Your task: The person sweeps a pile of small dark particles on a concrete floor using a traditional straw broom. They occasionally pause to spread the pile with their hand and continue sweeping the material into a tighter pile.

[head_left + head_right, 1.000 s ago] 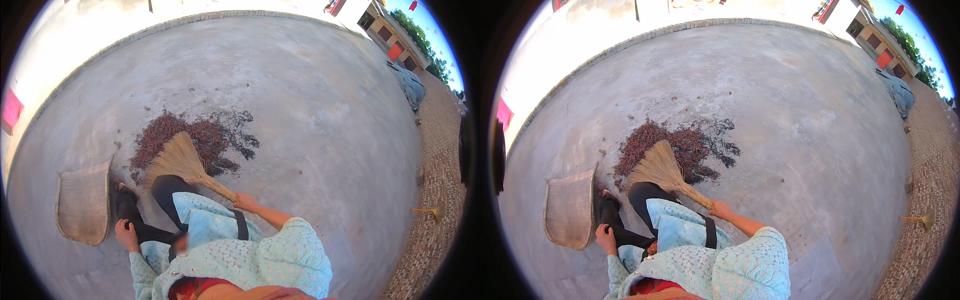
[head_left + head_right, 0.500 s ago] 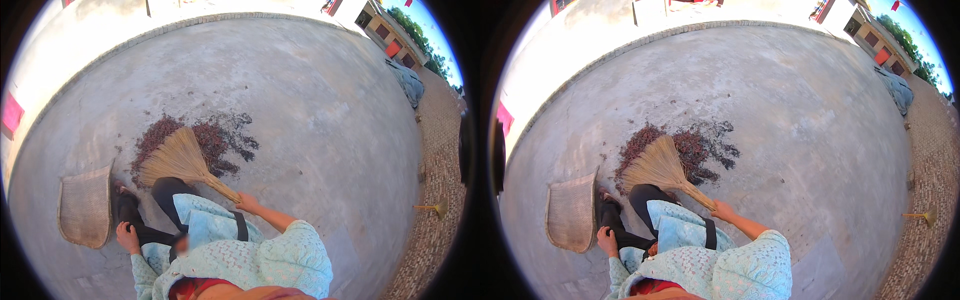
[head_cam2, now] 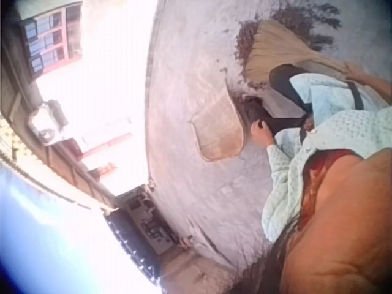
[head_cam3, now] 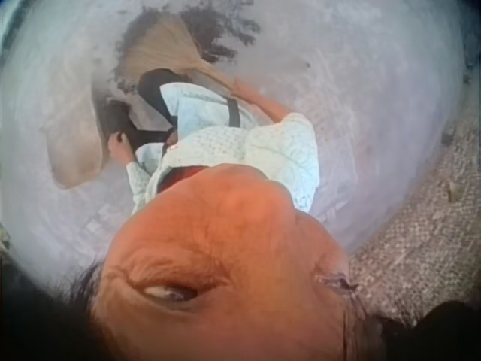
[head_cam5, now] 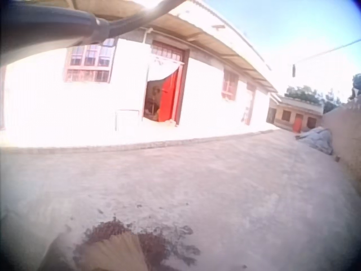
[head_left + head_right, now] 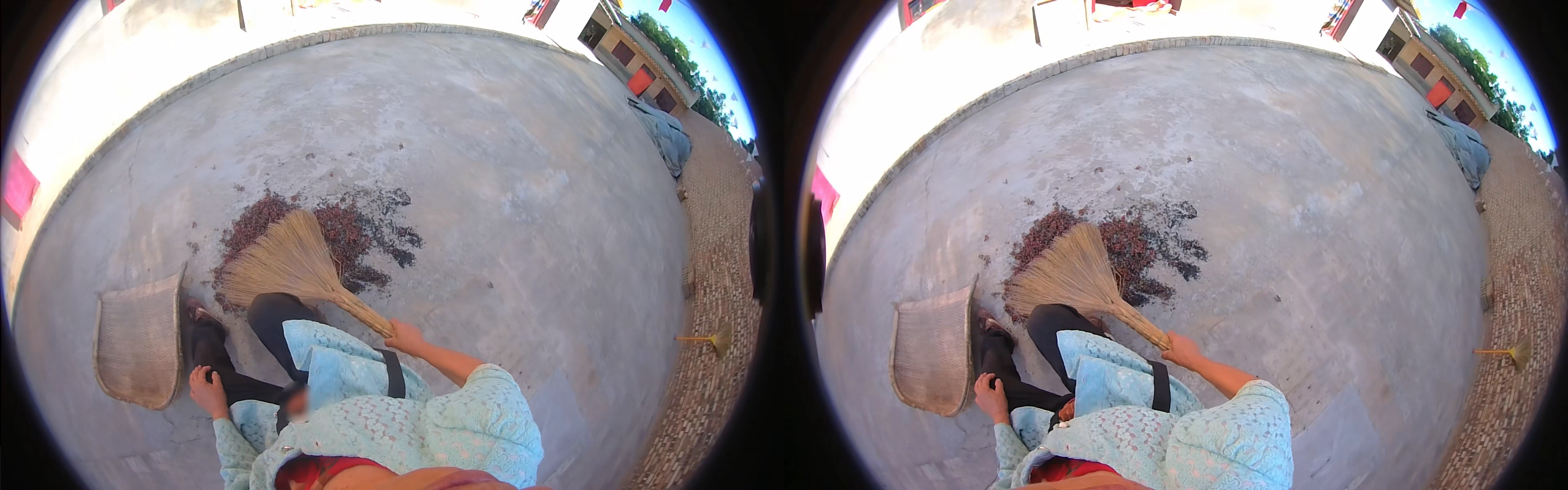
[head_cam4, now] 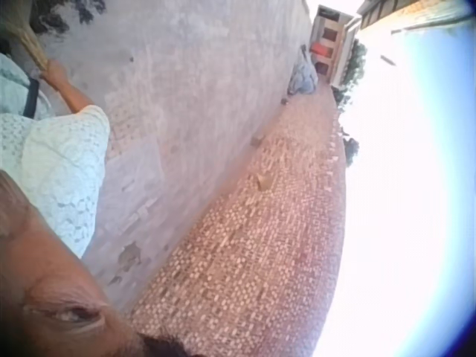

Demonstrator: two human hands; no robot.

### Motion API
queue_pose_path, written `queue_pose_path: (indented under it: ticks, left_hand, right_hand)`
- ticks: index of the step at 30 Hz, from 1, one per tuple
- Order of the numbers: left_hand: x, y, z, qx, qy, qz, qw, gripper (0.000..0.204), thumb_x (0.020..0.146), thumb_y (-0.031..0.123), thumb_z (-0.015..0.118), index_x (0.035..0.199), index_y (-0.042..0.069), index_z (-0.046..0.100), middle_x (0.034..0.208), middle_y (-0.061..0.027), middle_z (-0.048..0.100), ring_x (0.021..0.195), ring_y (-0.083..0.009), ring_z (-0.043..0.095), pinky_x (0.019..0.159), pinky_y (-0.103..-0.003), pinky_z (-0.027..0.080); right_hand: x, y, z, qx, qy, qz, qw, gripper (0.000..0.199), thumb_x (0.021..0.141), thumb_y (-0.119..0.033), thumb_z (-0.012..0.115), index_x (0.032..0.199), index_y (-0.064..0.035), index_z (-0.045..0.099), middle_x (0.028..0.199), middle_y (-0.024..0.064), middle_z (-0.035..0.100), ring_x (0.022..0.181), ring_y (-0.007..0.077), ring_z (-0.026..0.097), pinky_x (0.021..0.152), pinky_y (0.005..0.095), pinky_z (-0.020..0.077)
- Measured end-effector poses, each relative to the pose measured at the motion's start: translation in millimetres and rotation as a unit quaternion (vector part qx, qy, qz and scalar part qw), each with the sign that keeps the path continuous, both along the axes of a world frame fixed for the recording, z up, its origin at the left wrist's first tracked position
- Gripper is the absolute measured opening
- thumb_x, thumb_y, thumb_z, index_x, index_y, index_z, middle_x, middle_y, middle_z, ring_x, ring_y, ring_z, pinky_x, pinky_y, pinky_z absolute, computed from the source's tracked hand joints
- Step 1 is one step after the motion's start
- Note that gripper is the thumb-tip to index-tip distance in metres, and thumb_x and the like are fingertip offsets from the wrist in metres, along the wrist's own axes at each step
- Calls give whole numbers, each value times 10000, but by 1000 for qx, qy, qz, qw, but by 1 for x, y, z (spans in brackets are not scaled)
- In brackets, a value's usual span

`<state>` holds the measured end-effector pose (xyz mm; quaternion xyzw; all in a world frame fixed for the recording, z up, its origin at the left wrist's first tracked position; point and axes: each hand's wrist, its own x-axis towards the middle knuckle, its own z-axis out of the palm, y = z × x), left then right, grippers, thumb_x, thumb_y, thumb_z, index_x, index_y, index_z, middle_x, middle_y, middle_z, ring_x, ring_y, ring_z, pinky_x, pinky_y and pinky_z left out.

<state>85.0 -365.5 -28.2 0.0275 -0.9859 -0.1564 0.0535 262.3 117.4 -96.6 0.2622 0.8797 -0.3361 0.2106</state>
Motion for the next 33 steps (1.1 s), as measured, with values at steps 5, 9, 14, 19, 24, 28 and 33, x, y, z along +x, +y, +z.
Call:
queue_pose_path:
  ticks: [5, 9, 14, 19, 24, 28, 33]
  left_hand:
    - [-1, 5, 6, -16, -3, -9, 1000, 226, 754, 189, 641, 970, 125, 638, 1206, -29, 573, 1174, -222, 480, 909, -424, 390]
    - [-4, -4, -6, -17, 12, -37, 999, 223, 752, 198, 639, 965, 132, 639, 1203, -22, 577, 1172, -219, 482, 895, -409, 403]
    - [-2, -6, -7, -21, 11, -7, 1000, 213, 751, 204, 634, 956, 143, 639, 1195, -19, 583, 1167, -217, 489, 892, -399, 410]
    - [0, 5, 9, -15, -3, -6, 1000, 215, 752, 208, 634, 960, 154, 638, 1195, -15, 582, 1178, -212, 480, 899, -410, 403]
    - [-4, 0, -2, -28, 12, -24, 999, 224, 753, 211, 633, 970, 152, 633, 1198, -4, 580, 1186, -211, 472, 907, -423, 394]
    - [0, -3, -1, -13, 2, -3, 1000, 222, 757, 211, 633, 968, 146, 633, 1201, -5, 578, 1188, -213, 471, 910, -424, 392]
    - [1, 6, 9, -13, -1, 4, 1000, 221, 756, 214, 637, 967, 145, 635, 1197, -9, 579, 1183, -221, 476, 916, -420, 393]
  right_hand:
    - [0, -4, -49, 0, -22, -40, 999, 467, 679, -335, 691, 1030, -73, 529, 929, 209, 640, 887, 381, 613, 739, 470, 484]
    - [-6, -1, -47, -35, -11, -50, 998, 452, 673, -333, 695, 1005, -68, 541, 924, 211, 637, 880, 388, 609, 733, 471, 482]
    - [-11, -8, 11, -42, 35, -48, 997, 465, 670, -326, 701, 1020, -69, 536, 935, 210, 634, 882, 388, 607, 738, 476, 479]
    - [-20, -16, -55, 9, 7, -37, 999, 474, 669, -340, 695, 1021, -71, 527, 877, 185, 640, 830, 356, 620, 706, 457, 480]
    - [-31, -9, -63, -36, -8, -53, 998, 474, 670, -343, 693, 1023, -74, 526, 881, 181, 642, 838, 357, 622, 709, 456, 483]
    - [-38, -11, -16, -47, 18, -46, 998, 502, 667, -337, 698, 1051, -71, 513, 932, 197, 642, 888, 390, 615, 746, 480, 488]
    - [-51, -20, -54, 12, 31, -27, 999, 486, 670, -323, 691, 1041, -72, 504, 870, 197, 638, 829, 365, 622, 711, 453, 487]
